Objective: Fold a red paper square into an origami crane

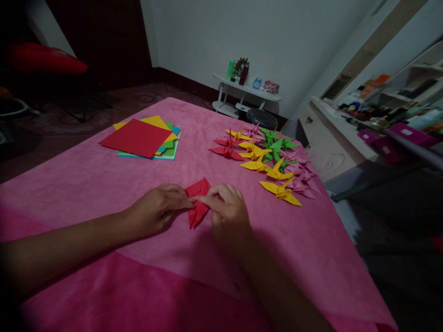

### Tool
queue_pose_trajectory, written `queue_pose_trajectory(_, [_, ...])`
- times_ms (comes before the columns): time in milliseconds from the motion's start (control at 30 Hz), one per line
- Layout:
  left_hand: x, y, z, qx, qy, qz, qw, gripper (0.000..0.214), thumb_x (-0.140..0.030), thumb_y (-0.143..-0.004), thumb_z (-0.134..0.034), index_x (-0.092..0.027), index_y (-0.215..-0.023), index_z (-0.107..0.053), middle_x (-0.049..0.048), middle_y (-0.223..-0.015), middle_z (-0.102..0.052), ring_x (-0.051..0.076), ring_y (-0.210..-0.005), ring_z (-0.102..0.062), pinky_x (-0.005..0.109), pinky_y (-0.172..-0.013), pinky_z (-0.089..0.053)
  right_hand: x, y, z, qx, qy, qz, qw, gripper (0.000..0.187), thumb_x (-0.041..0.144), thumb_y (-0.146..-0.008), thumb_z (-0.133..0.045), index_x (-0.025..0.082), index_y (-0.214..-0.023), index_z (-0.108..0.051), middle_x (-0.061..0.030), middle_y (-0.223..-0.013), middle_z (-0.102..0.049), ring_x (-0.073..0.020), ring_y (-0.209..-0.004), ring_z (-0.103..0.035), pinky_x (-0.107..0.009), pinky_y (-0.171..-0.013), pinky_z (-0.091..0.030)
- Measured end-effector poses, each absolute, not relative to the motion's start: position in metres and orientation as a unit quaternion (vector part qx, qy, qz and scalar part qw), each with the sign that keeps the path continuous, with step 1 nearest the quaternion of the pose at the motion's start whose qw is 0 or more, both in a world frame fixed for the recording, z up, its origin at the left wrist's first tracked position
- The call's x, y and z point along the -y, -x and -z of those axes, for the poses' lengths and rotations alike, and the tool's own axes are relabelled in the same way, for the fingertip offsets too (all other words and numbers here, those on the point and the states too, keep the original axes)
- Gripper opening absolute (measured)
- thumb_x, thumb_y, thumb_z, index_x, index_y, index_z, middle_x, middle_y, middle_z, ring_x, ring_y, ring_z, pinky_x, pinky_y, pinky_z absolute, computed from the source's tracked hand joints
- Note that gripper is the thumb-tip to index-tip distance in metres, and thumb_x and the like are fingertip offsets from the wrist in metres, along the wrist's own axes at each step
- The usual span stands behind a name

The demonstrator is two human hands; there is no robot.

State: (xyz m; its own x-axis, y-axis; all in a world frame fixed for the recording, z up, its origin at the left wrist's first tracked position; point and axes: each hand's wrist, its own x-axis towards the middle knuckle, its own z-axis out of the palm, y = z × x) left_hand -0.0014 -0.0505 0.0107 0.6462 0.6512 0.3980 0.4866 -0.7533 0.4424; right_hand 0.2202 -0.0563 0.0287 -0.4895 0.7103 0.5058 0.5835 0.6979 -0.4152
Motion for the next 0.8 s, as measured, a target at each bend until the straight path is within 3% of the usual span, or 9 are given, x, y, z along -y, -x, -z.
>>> queue_pose_trajectory(100, [0.052,0.001,-0.012,-0.315,-0.907,-0.256,0.111,0.024,-0.016,-0.09,-0.049,-0.02,-0.102,-0.069,0.0059,-0.098,-0.072,0.018,-0.088,-0.061,0.034,-0.08,-0.047,0.065,-0.237,-0.026,0.837,0.409,-0.105,0.349,0.038,0.005,-0.081,-0.042,0.023,-0.101,-0.069,-0.0054,-0.088,-0.058,-0.0203,-0.085,-0.052,-0.037,-0.073,-0.04])
queue_pose_trajectory(333, [0.056,-0.001,-0.012,-0.296,-0.929,-0.22,0.03,0.025,-0.022,-0.094,-0.044,-0.017,-0.104,-0.067,0.007,-0.107,-0.069,0.021,-0.098,-0.059,0.037,-0.084,-0.045,0.073,-0.235,-0.017,0.865,0.437,-0.045,0.24,0.047,0.002,-0.079,-0.041,0.019,-0.117,-0.063,-0.0086,-0.089,-0.059,-0.0216,-0.086,-0.049,-0.036,-0.074,-0.039])
queue_pose_trajectory(633, [0.058,-0.004,-0.008,-0.28,-0.932,-0.231,-0.009,0.025,-0.023,-0.095,-0.043,-0.015,-0.099,-0.066,0.0098,-0.097,-0.069,0.02,-0.091,-0.061,0.036,-0.081,-0.046,0.074,-0.229,-0.01,0.881,0.432,0.027,0.19,0.041,0.004,-0.082,-0.046,0.024,-0.112,-0.065,-0.0074,-0.085,-0.057,-0.0196,-0.077,-0.043,-0.034,-0.068,-0.033])
queue_pose_trajectory(800, [0.059,-0.003,-0.009,-0.293,-0.932,-0.215,0.008,0.027,-0.02,-0.094,-0.045,-0.014,-0.114,-0.061,0.0095,-0.096,-0.067,0.019,-0.089,-0.06,0.035,-0.08,-0.045,0.075,-0.226,-0.011,0.882,0.438,0.031,0.17,0.04,0.004,-0.083,-0.047,0.022,-0.114,-0.065,-0.0085,-0.087,-0.057,-0.0202,-0.079,-0.043,-0.034,-0.069,-0.034])
